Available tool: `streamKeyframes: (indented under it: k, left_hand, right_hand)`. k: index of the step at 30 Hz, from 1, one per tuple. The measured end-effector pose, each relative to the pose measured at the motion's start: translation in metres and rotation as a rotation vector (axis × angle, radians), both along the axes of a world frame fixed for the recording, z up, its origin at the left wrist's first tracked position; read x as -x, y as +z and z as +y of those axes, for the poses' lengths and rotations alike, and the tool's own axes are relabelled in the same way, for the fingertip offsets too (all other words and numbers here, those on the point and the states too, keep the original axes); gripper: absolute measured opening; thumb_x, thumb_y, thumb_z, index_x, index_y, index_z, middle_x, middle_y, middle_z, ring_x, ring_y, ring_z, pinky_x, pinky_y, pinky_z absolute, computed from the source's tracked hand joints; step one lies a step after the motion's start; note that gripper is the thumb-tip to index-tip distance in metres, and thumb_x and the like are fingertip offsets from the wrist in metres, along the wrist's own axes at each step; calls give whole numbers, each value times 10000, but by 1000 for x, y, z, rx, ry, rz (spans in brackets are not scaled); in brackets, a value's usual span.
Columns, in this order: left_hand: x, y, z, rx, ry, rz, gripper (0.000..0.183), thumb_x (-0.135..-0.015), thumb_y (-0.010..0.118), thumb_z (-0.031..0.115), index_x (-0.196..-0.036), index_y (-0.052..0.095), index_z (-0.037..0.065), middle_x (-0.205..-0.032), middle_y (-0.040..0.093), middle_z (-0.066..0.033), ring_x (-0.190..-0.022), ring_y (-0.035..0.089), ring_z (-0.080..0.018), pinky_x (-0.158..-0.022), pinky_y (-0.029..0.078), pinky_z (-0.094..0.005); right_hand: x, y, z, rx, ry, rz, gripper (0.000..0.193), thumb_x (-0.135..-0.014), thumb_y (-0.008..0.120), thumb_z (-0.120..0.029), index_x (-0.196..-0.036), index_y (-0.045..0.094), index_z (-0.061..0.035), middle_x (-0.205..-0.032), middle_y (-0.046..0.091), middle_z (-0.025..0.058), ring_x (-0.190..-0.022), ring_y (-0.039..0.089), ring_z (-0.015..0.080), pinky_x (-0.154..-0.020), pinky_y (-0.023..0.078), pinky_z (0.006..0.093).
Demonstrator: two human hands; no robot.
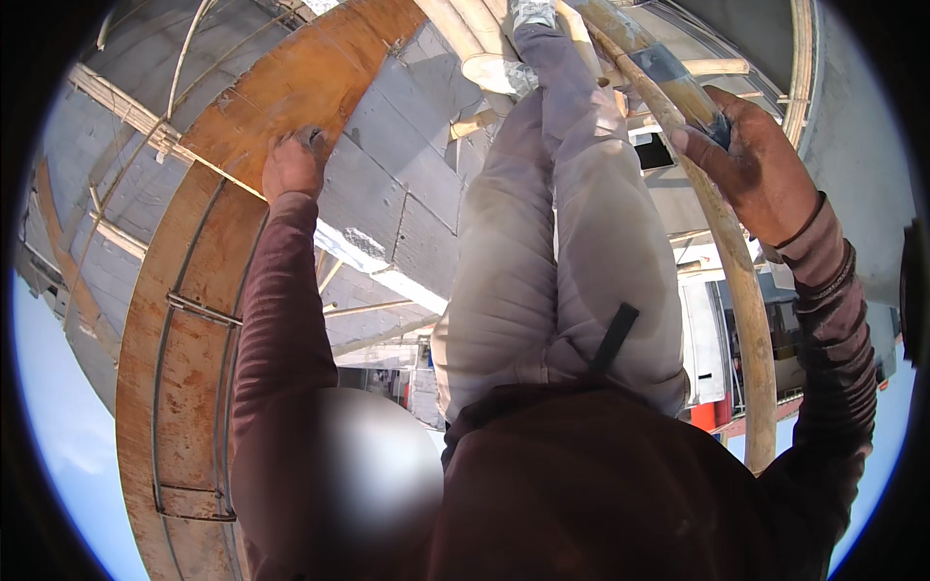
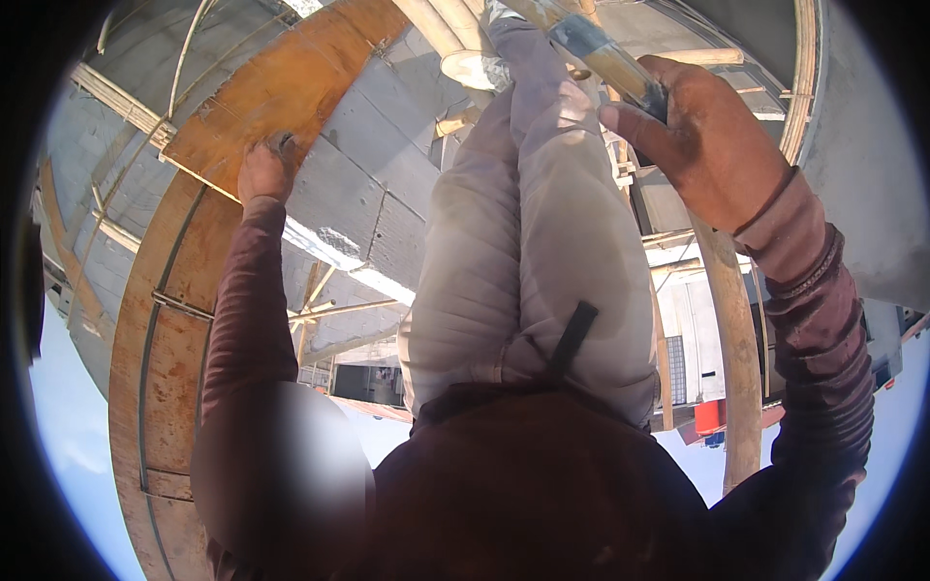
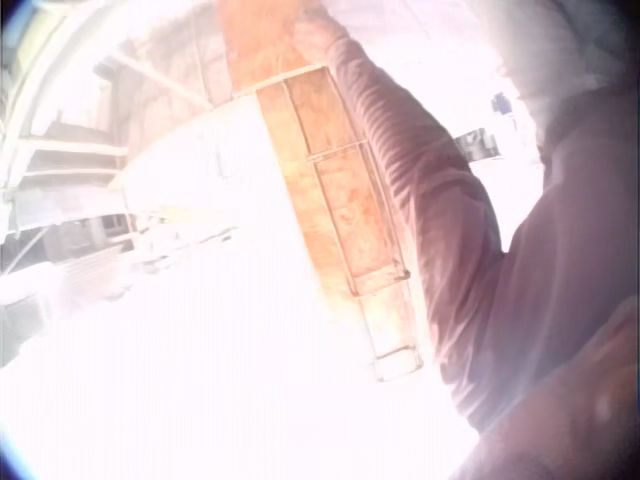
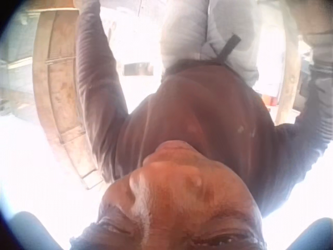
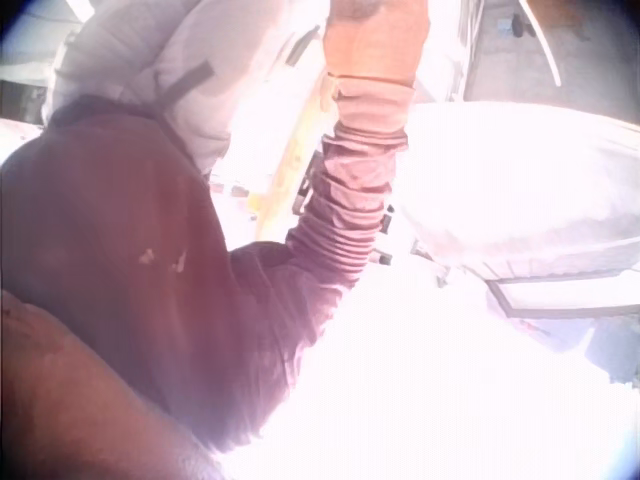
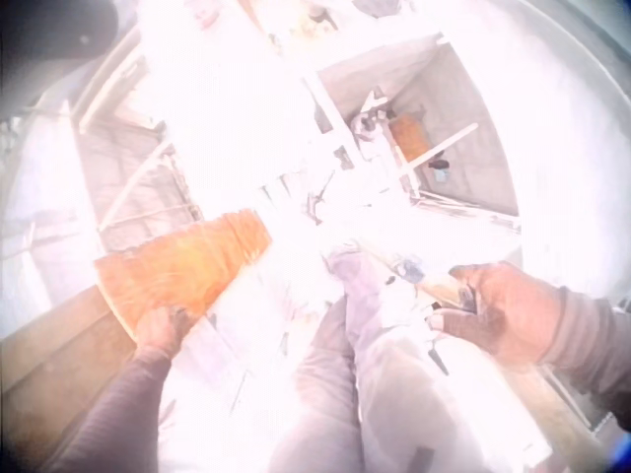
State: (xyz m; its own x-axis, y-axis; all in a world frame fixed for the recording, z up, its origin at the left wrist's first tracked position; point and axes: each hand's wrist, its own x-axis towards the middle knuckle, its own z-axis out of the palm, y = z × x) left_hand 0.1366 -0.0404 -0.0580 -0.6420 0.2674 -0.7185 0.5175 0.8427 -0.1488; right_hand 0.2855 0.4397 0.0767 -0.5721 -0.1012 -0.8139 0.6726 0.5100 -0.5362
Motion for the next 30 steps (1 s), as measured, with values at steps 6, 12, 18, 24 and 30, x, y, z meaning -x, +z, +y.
streamKeyframes:
  k: [6,12,18,24,30]
  left_hand:
    - [-14,-11,12,103,-160,101,293,-951,576,354,-1054,733,129,-1130,682,-72,-1119,572,-285,-964,430,-418]
    - [-21,-21,8,151,-180,256,301,-962,554,376,-1022,736,143,-1127,673,-44,-1135,558,-264,-984,395,-427]
    - [-22,-28,5,175,-234,265,294,-974,542,377,-1030,713,145,-1112,671,-44,-1118,564,-263,-972,391,-436]
    - [-24,-27,6,179,-238,237,259,-976,555,359,-1006,689,140,-1104,670,-39,-1109,566,-263,-948,390,-446]
    - [-23,-34,-3,148,-332,185,216,-978,552,325,-1007,661,141,-1090,683,-42,-1111,578,-271,-958,388,-458]
  right_hand:
    - [-1,-110,-110,203,-142,389,588,-999,560,-408,-1266,527,114,-888,665,273,-845,662,396,-824,508,456]
    - [5,-125,-178,487,-247,7,536,-1024,515,-437,-1177,548,75,-840,632,283,-826,645,388,-800,502,440]
    - [-11,-154,-221,542,-303,53,495,-1027,502,-438,-1134,533,44,-840,631,279,-841,647,423,-774,493,471]
    - [-15,-159,-241,593,-335,23,434,-1028,514,-407,-1076,523,24,-795,635,248,-778,649,414,-726,499,471]
    - [-20,-159,-263,550,-334,-12,402,-1025,533,-384,-1080,529,14,-778,646,236,-749,666,393,-694,508,468]
